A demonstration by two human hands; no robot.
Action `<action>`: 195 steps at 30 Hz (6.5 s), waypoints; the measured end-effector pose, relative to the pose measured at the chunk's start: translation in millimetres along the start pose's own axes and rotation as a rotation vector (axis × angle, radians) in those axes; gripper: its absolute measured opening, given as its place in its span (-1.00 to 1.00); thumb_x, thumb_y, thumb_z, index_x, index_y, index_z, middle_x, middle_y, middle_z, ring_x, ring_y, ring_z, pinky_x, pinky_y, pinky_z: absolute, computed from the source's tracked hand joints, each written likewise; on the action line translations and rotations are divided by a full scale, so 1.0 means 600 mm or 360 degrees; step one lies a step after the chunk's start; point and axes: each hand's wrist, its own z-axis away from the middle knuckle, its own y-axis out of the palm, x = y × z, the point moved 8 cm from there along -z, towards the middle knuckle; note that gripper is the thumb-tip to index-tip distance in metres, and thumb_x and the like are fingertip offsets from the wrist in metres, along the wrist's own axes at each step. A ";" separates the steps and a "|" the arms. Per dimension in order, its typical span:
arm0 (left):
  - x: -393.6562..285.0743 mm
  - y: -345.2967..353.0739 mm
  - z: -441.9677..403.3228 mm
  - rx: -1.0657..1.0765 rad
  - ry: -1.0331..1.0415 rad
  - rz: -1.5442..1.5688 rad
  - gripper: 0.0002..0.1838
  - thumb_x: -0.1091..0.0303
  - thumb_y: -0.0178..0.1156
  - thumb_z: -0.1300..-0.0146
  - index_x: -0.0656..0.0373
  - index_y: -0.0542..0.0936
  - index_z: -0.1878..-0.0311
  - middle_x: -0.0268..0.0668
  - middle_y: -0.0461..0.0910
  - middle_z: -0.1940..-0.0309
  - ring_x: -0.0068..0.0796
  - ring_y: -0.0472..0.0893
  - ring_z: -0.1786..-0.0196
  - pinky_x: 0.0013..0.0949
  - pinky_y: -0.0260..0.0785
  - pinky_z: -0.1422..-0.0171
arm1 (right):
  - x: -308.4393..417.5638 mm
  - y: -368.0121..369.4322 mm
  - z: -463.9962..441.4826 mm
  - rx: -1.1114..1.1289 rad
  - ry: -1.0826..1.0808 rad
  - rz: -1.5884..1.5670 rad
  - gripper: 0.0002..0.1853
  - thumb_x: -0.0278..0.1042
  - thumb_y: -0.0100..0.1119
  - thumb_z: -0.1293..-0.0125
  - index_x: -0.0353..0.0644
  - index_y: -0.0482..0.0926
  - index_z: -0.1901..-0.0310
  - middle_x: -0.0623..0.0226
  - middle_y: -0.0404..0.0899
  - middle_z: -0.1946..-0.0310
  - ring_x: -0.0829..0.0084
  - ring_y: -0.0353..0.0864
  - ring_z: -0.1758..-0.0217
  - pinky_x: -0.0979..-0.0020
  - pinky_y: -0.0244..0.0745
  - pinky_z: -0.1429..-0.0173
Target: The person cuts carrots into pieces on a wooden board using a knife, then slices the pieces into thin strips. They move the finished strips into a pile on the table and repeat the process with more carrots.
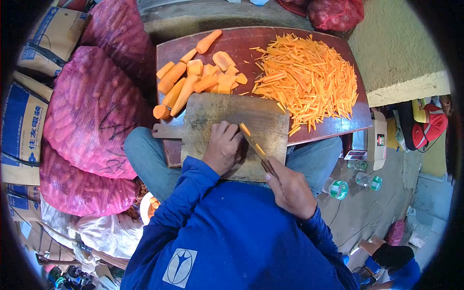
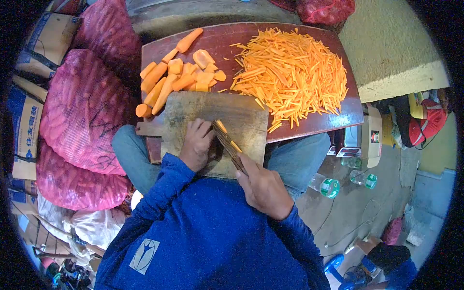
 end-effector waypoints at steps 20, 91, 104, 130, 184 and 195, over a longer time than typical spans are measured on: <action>0.008 -0.004 0.016 0.0018 -0.0088 0.0025 -0.45 0.48 0.46 0.10 0.27 0.71 -0.08 -0.13 0.51 0.08 -0.01 0.49 -0.06 -0.01 0.34 -0.15 | -0.007 0.026 -0.055 0.0115 0.0139 0.0112 -0.58 -0.39 0.23 -0.57 -0.34 0.51 -0.37 -0.25 0.74 0.16 -0.31 0.77 0.10 -0.12 0.66 0.07; 0.131 -0.091 -0.034 -0.0143 -0.0557 0.0244 -0.72 0.35 0.58 -0.20 0.19 0.81 0.05 -0.14 0.75 0.10 -0.08 0.71 -0.05 -0.13 0.50 -0.20 | 0.005 0.029 -0.010 0.0188 -0.0158 -0.0011 -0.61 -0.29 0.36 -0.52 -0.30 0.61 -0.25 -0.06 0.77 0.12 -0.08 0.82 0.10 0.06 0.71 0.03; 0.122 -0.077 0.014 -0.0133 -0.0583 0.0379 -0.79 0.37 0.56 -0.21 0.17 0.81 0.11 -0.18 0.74 0.18 -0.07 0.66 -0.02 -0.11 0.39 -0.19 | -0.133 -0.121 -0.116 -0.0405 0.0153 -0.0003 -0.62 -0.31 0.27 -0.60 -0.39 0.64 -0.28 -0.23 0.76 0.17 -0.07 0.85 0.14 0.12 0.68 0.04; 0.343 0.024 -0.286 0.0319 -0.0614 -0.0644 -0.46 0.14 0.49 -0.20 -0.05 0.70 -0.27 -0.11 0.65 -0.31 0.07 0.52 -0.47 0.45 0.28 -0.41 | -0.083 -0.034 -0.050 -0.0286 0.0156 -0.0374 -0.71 -0.33 0.28 -0.59 -0.39 0.63 -0.15 -0.27 0.64 0.30 -0.32 0.71 0.20 0.02 0.60 0.15; -0.013 0.011 0.016 0.0049 0.0046 -0.0163 -0.67 0.33 0.31 -0.23 0.17 0.79 -0.04 -0.23 0.65 -0.04 -0.15 0.57 -0.16 0.11 0.29 -0.30 | -0.032 0.038 -0.077 0.0158 0.0076 -0.0003 -0.60 -0.25 0.16 -0.64 -0.27 0.42 -0.35 -0.32 0.73 0.08 -0.35 0.75 0.04 -0.25 0.66 0.00; -0.012 -0.004 0.014 0.0077 0.0056 -0.0137 -0.61 0.32 0.33 -0.23 0.19 0.78 -0.11 -0.24 0.66 -0.11 -0.15 0.58 -0.14 0.11 0.26 -0.32 | -0.017 0.026 -0.055 0.0037 0.0017 -0.0098 -0.61 -0.30 0.15 -0.63 -0.27 0.40 -0.34 -0.32 0.73 0.15 -0.41 0.73 0.12 -0.25 0.63 0.10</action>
